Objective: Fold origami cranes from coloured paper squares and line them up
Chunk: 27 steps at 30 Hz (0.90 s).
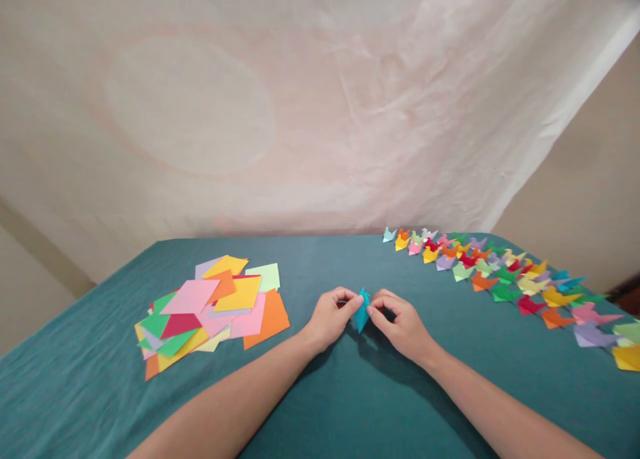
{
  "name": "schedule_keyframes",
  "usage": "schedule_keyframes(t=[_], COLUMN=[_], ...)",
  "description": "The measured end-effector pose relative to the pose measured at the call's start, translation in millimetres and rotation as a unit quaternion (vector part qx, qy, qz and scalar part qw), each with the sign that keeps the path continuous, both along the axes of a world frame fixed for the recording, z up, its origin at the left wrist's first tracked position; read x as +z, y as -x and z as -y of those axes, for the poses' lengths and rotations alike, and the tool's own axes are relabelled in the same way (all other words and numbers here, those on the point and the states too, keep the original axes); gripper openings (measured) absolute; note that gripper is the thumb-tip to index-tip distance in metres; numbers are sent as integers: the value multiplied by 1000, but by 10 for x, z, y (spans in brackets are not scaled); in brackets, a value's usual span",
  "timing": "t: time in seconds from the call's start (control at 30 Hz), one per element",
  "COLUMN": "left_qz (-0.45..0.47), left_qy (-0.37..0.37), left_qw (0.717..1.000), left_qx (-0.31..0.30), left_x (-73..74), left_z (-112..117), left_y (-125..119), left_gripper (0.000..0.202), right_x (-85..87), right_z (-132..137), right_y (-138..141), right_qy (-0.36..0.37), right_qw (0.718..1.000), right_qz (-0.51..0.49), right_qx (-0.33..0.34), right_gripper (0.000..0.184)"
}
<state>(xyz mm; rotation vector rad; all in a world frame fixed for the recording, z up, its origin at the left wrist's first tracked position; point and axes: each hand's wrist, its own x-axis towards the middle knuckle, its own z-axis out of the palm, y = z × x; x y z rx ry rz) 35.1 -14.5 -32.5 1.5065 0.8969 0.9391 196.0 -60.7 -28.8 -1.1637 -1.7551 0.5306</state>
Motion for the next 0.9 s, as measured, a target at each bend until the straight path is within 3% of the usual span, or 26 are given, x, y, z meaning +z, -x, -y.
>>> schedule_keyframes(t=[0.2, 0.4, 0.6, 0.9], left_qz=[-10, -33, -143, -275], left_qy=[-13, -101, -256, -315], left_qw=[1000, 994, 956, 908], left_qx=[-6, -2, -9, -16], left_x=[-12, -9, 7, -22], left_z=[-2, 11, 47, 79], left_y=[3, 38, 84, 110], left_gripper=[30, 21, 23, 22], right_x=[5, -72, -184, -214], right_z=[10, -68, -155, -168], right_y=[4, -74, -135, -129], right_qy=[1, 9, 5, 6], right_qw=[1000, 999, 992, 983], right_qz=[2, 21, 106, 162], right_qx=[2, -39, -69, -84], right_gripper=[18, 19, 18, 14])
